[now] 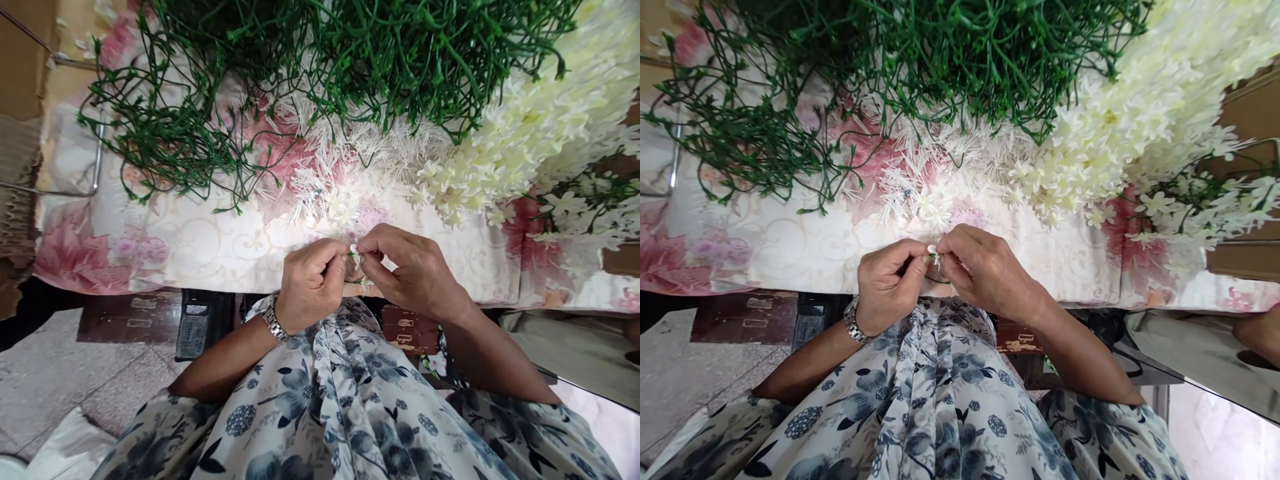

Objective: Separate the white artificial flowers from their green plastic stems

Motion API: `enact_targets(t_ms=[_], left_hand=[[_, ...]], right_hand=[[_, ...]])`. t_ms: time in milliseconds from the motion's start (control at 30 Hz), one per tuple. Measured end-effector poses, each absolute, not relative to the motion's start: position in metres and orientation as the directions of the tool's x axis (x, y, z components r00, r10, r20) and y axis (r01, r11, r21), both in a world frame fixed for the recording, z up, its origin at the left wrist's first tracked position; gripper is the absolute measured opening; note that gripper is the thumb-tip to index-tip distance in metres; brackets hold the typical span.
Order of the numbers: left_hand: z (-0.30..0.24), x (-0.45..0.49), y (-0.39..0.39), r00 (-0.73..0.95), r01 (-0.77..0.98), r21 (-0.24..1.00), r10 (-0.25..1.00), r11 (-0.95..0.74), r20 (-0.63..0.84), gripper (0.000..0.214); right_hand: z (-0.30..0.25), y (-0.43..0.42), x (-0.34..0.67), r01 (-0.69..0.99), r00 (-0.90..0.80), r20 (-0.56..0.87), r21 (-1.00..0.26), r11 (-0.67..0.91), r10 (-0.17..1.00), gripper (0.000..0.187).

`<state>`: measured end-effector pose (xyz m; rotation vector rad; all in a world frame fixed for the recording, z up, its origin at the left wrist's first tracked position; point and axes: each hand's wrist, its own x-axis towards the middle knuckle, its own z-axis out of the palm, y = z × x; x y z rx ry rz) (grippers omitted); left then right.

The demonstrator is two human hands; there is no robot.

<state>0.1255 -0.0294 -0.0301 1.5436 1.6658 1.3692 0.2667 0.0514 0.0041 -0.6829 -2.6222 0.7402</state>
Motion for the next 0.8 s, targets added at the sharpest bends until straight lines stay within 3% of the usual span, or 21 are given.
enact_targets(t_ms=[800], left_hand=[[-0.034, 0.131, -0.024, -0.224, 0.585, 0.796, 0.913, -0.155, 0.342, 0.014]], right_hand=[[-0.009, 0.05, 0.265, 0.383, -0.808, 0.217, -0.513, 0.768, 0.548, 0.012]])
